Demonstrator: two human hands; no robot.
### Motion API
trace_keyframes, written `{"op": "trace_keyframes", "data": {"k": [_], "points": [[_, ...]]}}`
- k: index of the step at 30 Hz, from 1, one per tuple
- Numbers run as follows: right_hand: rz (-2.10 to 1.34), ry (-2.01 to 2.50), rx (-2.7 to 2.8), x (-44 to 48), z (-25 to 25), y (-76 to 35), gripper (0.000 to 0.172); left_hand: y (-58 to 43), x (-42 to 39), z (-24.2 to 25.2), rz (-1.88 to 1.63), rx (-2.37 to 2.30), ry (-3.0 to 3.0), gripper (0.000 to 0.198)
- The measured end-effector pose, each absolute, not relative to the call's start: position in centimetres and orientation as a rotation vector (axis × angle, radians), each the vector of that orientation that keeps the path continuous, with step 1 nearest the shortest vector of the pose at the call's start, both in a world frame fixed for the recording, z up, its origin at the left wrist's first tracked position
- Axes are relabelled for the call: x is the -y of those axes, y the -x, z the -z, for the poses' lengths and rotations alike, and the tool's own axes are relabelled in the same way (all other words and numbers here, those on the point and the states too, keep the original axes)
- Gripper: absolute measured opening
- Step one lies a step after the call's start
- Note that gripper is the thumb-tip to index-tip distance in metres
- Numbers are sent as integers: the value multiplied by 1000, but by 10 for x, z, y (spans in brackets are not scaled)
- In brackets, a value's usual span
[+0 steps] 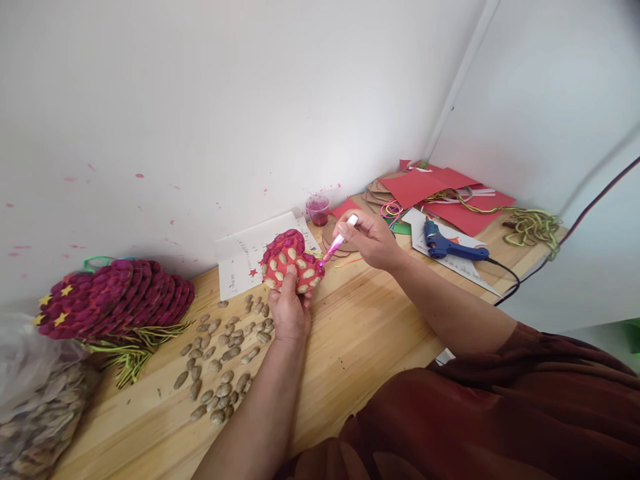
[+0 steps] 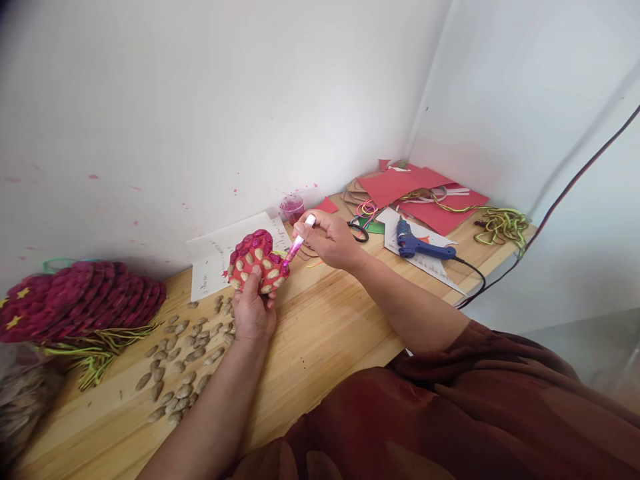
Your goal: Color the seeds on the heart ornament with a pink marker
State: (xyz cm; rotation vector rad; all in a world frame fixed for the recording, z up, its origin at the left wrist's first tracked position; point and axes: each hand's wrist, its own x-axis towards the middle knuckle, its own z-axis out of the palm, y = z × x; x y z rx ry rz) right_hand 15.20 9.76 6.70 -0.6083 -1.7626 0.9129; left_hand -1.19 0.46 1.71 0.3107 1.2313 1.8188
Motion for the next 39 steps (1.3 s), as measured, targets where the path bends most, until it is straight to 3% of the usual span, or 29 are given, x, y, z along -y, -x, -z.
{"op": "trace_keyframes", "data": {"k": [22,30,39], "points": [[-755,511,1810,-96,-66,-153,38,11,-5,-20,-1817,-1254,-291,50],[-746,565,1796,-96,-66,-153,44,11,-6,-16,-1832,-1241,-297,47],[-733,539,1827,-93,-67,-153,40,11,-5,-18,-1835,-1237,-298,48]]}}
